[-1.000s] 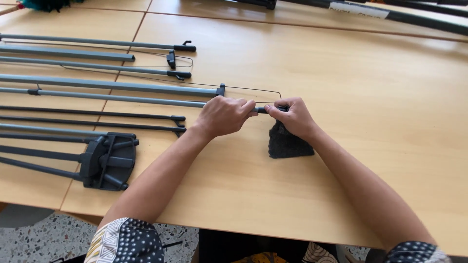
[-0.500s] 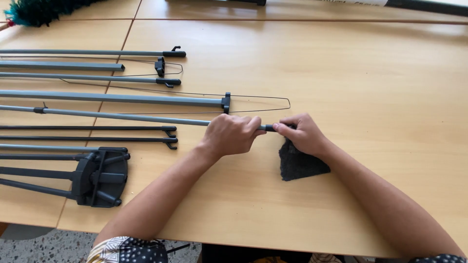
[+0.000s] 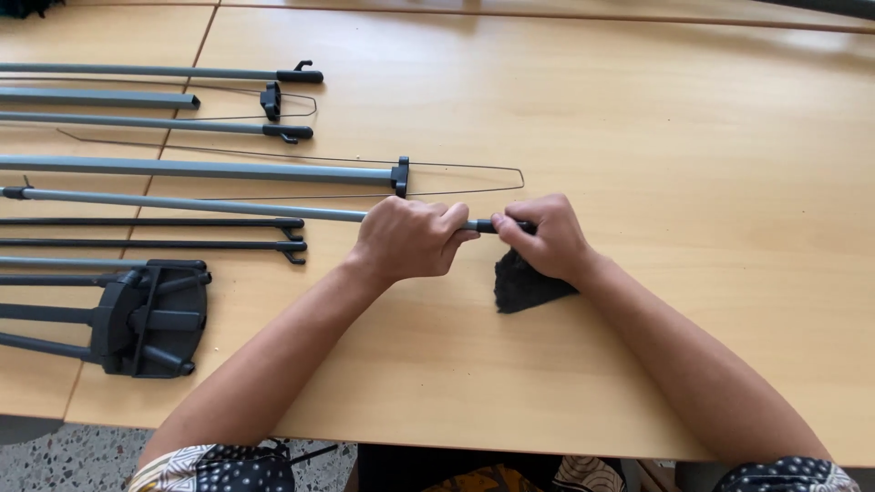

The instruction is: The person wipes a long metal pole with a dark cloth, then removes a small black plastic cap from one end and wipes it. They place the cap back on the pole and set it aside. Next, they pick up a black telescoping pole, extend it, and attach a multi-pronged black plastic connector to one end, then remove the connector and set the pole aside.

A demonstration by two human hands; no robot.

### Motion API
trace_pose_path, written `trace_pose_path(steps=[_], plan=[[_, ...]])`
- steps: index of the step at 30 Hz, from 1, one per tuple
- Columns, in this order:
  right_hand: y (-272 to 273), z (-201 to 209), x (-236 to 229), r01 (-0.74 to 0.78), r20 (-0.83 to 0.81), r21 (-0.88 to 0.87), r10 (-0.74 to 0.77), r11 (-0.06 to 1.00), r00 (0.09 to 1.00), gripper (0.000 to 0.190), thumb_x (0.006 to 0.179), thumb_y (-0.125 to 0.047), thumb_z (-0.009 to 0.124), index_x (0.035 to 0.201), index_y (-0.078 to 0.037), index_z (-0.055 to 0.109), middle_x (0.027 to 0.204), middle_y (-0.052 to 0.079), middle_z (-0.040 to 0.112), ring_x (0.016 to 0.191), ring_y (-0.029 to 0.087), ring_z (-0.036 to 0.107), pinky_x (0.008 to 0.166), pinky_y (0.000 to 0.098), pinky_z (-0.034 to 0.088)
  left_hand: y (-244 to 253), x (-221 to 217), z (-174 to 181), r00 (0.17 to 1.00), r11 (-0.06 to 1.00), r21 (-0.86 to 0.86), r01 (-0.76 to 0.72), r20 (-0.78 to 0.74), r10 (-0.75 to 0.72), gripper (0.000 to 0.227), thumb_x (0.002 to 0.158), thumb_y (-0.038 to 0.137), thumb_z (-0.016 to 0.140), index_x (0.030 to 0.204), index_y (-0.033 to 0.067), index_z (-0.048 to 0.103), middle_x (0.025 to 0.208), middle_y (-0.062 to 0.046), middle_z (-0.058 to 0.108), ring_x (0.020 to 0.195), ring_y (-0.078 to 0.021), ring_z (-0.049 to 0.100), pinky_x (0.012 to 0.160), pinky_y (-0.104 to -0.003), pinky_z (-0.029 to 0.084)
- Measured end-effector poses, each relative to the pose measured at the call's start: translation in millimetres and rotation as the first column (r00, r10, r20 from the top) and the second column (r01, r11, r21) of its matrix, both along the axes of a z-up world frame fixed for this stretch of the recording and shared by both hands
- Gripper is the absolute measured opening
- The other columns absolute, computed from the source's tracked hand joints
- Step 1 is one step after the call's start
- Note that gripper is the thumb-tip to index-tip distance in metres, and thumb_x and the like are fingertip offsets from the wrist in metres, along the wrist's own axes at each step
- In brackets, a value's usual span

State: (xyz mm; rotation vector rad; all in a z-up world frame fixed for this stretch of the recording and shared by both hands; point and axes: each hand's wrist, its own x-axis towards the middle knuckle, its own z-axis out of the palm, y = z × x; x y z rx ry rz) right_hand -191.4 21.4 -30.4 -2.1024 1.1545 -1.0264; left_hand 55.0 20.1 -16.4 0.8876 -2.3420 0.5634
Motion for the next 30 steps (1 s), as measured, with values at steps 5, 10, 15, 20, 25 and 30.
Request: trace_pose_path(steps=[5,10,15,20,25,30], plan=[[9,28,3,-0.066,-0.380,-0.372,-0.087,0.926,0.921,0.025,0.092,-0.035,0.065,0.089,-0.012,0.055,0.076,0.008,0.058,0.069,0.031,0.064,0.060,0.0384,0.052,-10,3,-12,1.000,1.000,0.017,-0.013,0.029,0.012,0.025,0.099,0.046,0.050,0.088,0.0226,0.053,0.062,0.000,0.054,0.048,-0.0235,0.063,0.048,-0.038,0.052],[7,24,-7,-0.039,-0.548,-0.467,-0.254,0.884,0.797,0.051,0.076,-0.044,0.074,0.110,-0.010,0.059,0.116,0.008,0.053,0.095,0.034,0.066,0.073,0.0424,0.056,-14,7,-13,0.998,0.995,0.094,-0.039,0.059,0.033,0.024,0.099,0.043,0.053,0.091,0.0212,0.056,0.063,0.000,0.057,0.050,-0.0225,0.065,0.048,-0.036,0.053],[10,38,-4,0.085,-0.439,-0.567,-0.388,0.820,0.810,0.102,0.070,-0.042,0.086,0.147,0.004,0.037,0.146,0.029,0.039,0.135,0.050,0.042,0.115,0.0596,0.033,-19,11,-12,0.998,0.991,0.117,-0.060,0.031,0.057,0.023,0.102,0.040,0.057,0.093,0.0193,0.060,0.068,0.000,0.060,0.057,-0.0210,0.066,0.052,-0.033,0.053],[15,15,26,-0.161,-0.555,-0.665,-0.338,0.729,0.760,0.061,0.094,-0.044,0.062,0.136,0.000,0.056,0.116,0.016,0.057,0.114,0.034,0.058,0.102,0.0456,0.042,-15,4,-16,0.999,0.994,0.107,-0.015,0.050,0.009,0.021,0.102,0.038,0.056,0.096,0.0189,0.059,0.072,0.001,0.059,0.063,-0.0213,0.068,0.053,-0.034,0.054],[7,-4,13,-0.218,-0.570,-0.652,-0.280,0.727,0.772,0.027,0.107,-0.034,0.051,0.114,-0.010,0.062,0.085,-0.001,0.054,0.075,0.018,0.063,0.061,0.0296,0.054,-6,5,-11,0.995,0.985,0.166,0.039,0.088,-0.055,0.019,0.104,0.035,0.053,0.097,0.0187,0.058,0.073,0.001,0.059,0.066,-0.0215,0.069,0.052,-0.035,0.054],[11,6,3,-0.177,-0.423,-0.497,-0.059,0.849,0.904,0.020,0.103,-0.033,0.064,0.108,-0.014,0.066,0.077,-0.001,0.056,0.065,0.022,0.066,0.057,0.0307,0.056,-2,2,-6,0.987,0.994,0.088,0.060,0.141,-0.072,0.020,0.108,0.032,0.045,0.095,0.0206,0.055,0.070,0.004,0.052,0.058,-0.0168,0.063,0.049,-0.029,0.050]])
